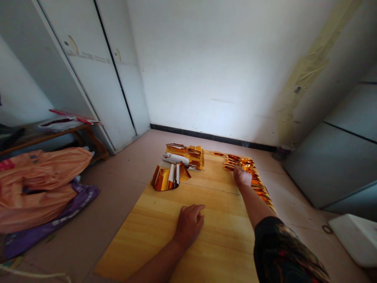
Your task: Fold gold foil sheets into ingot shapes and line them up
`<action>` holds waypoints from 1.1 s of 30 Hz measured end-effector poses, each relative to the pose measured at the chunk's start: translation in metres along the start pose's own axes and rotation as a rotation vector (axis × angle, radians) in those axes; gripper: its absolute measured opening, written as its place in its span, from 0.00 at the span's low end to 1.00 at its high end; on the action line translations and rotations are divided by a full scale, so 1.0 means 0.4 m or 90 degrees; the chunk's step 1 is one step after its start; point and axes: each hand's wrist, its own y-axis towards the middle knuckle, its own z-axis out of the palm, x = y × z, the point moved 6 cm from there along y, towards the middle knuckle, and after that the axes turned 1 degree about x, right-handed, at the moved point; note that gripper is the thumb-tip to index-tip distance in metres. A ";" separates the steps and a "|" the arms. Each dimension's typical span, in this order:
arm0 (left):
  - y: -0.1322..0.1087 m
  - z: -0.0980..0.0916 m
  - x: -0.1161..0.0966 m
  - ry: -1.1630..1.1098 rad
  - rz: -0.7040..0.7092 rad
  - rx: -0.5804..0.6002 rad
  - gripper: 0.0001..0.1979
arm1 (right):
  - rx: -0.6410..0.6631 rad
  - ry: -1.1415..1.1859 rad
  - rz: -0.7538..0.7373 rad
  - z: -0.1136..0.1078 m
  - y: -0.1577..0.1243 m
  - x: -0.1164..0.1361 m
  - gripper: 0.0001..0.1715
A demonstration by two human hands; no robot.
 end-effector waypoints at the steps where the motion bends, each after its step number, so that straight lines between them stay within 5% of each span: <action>1: 0.000 0.000 -0.001 0.000 0.001 0.000 0.18 | -0.001 0.000 0.001 0.001 0.000 -0.001 0.20; 20: 0.001 -0.004 -0.005 0.001 0.009 -0.007 0.17 | 0.032 -0.003 0.022 0.000 -0.001 0.009 0.17; 33: -0.002 -0.004 -0.003 0.011 0.021 -0.014 0.15 | 0.135 0.088 0.060 -0.024 -0.107 0.078 0.21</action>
